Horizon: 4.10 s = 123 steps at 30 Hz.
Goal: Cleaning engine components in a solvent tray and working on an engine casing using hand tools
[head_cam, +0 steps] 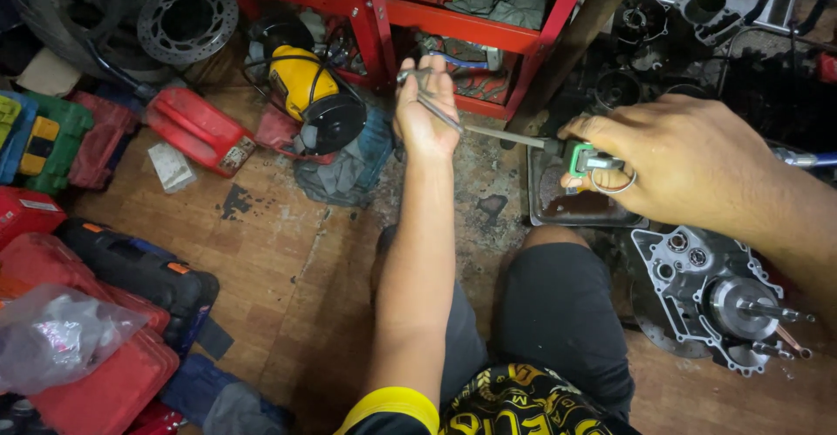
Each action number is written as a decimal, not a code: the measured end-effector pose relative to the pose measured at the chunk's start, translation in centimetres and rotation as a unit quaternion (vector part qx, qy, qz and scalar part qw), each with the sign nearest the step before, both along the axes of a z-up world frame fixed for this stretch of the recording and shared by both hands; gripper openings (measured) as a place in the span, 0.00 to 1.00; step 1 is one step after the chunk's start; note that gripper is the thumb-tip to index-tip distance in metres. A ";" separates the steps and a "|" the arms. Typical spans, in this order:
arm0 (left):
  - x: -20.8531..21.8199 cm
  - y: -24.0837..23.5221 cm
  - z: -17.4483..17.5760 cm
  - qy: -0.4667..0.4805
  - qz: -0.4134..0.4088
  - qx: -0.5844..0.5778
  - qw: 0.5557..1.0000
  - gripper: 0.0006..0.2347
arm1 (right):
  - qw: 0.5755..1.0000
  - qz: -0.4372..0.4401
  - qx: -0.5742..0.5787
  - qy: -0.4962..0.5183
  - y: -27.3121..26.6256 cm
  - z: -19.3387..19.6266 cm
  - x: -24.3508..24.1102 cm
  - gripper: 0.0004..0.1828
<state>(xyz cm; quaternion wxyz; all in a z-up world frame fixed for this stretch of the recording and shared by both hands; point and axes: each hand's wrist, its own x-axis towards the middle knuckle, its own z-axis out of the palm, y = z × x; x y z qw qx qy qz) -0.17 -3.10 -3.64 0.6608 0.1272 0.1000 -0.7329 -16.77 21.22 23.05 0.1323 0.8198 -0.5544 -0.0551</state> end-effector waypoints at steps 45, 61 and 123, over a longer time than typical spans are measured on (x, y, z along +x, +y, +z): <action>2.7 0.3 3.2 -0.223 -0.222 -0.159 0.936 0.18 | 0.973 0.075 -0.077 -0.203 -1.3 -1.5 -0.6 0.19; 1.9 -1.2 -9.7 -0.111 -0.348 0.071 0.928 0.11 | 0.965 0.042 -0.008 -0.257 -3.6 -4.6 -4.1 0.17; -31.4 -13.2 35.9 -0.662 -0.310 -0.381 0.566 0.04 | 0.699 -0.578 -0.281 -0.314 15.2 21.2 -19.3 0.43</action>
